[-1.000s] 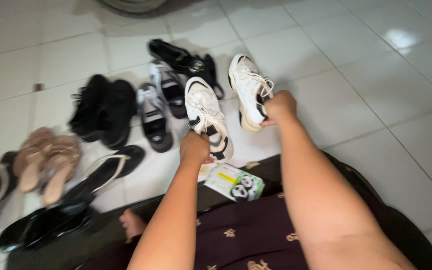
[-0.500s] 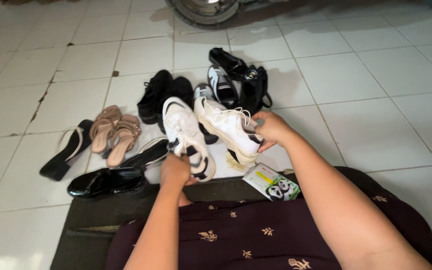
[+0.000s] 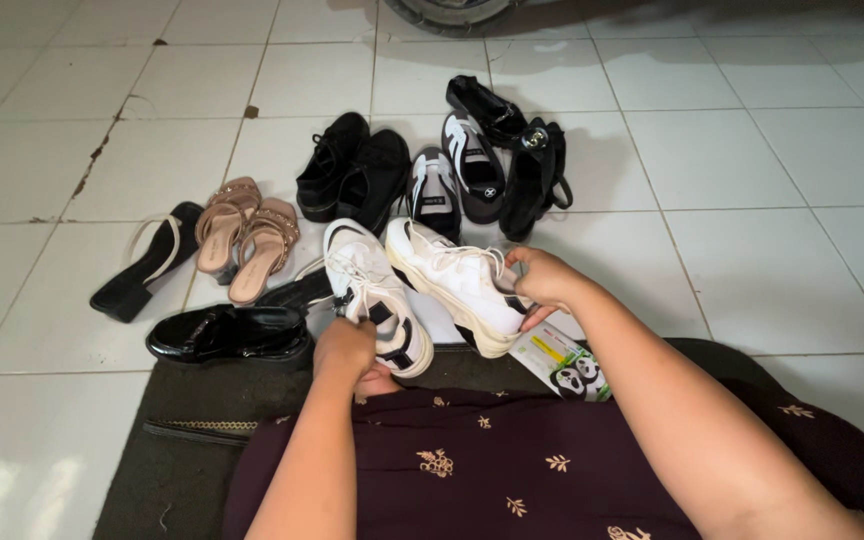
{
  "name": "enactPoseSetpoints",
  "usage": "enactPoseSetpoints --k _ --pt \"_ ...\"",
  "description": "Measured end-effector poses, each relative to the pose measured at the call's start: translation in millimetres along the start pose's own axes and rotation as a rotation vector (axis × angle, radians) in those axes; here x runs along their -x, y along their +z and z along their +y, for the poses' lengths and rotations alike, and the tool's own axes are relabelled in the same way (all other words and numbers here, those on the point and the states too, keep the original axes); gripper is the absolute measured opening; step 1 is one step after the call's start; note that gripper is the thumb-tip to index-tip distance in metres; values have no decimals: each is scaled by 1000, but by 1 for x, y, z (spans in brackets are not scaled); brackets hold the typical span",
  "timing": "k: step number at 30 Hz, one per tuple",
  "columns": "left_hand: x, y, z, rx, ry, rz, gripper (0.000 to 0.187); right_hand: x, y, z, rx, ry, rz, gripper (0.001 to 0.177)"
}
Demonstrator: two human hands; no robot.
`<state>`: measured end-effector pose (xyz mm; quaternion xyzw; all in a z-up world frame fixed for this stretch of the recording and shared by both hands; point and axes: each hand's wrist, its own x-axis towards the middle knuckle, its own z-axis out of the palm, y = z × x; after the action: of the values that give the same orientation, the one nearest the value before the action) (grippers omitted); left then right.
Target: The person unlaces a pair of gray and white sneakers, then picks up a pair of white sneakers and begins to lace them. The person handles the shoes and laces by hand while sitting on the floor.
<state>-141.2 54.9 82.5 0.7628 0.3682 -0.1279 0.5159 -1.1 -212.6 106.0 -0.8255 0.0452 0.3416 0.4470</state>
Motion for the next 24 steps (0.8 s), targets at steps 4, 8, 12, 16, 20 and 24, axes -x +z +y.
enactPoseSetpoints --k 4,8,12,16,20,24 --pt "-5 1 4 -338 105 82 40 7 6 -7 123 -3 45 58" --pt "-7 7 9 -296 37 -23 38 9 21 -7 244 4 79 68" --pt "-10 13 14 -349 36 -31 37 -9 26 4 496 -64 165 60" --pt "-17 21 18 -304 80 -19 35 -34 30 26 651 -291 308 43" --pt "-32 32 27 -303 113 -32 38 -50 26 35 510 -285 412 34" --pt "-54 37 42 -341 143 -34 37 -59 15 27 442 -229 476 28"
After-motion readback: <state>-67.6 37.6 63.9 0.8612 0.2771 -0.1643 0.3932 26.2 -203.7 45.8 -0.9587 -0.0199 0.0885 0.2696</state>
